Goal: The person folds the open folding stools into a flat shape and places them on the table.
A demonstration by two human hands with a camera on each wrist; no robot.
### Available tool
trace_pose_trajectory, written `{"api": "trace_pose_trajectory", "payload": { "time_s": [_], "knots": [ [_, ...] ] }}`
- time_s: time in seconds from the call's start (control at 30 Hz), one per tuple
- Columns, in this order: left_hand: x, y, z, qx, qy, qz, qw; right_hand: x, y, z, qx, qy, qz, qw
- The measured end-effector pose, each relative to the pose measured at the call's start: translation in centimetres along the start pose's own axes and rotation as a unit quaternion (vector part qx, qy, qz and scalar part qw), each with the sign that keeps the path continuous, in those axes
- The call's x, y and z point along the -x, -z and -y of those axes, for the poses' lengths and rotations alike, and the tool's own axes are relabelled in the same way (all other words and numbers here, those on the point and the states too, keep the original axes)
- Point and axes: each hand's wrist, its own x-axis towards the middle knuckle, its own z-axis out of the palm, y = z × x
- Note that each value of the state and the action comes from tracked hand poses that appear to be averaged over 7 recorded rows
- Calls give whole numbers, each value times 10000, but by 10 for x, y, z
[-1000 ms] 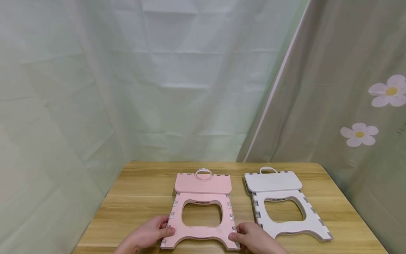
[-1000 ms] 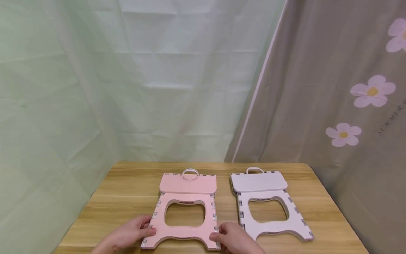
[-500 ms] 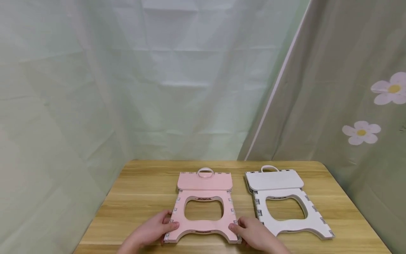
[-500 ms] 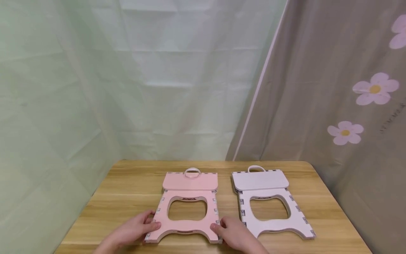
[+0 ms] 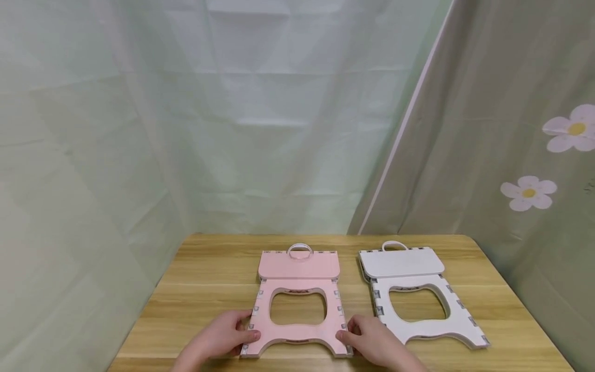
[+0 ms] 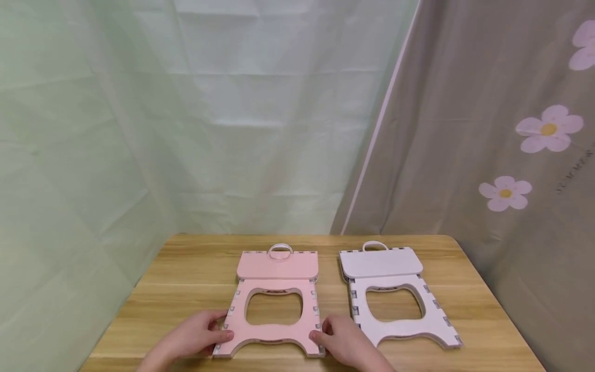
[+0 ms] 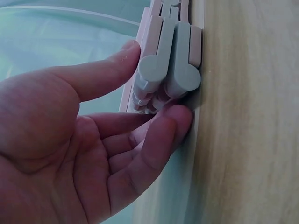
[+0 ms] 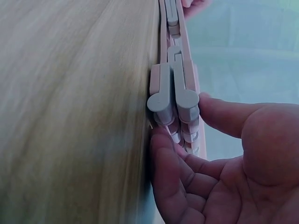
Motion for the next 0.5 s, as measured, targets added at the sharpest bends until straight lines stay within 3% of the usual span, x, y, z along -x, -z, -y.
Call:
{"api": "trace_pose_trajectory", "payload": {
  "time_s": [0.2, 0.33, 0.43, 0.5],
  "knots": [
    [2, 0, 5, -190, 42, -94, 9998, 0, -2, 0, -142, -60, 17, 9999],
    [5, 2, 7, -650, 355, -951, 9927, 8, 8, 0, -37, 39, -460, 9989],
    [6, 13, 6, -1225, 169, -1777, 9763, 12, 29, -2, 340, -1, -1288, 9911],
    [5, 24, 7, -1682, -179, -2137, 9621, 13, 47, -11, 736, 38, -1818, 9806]
  ]
}}
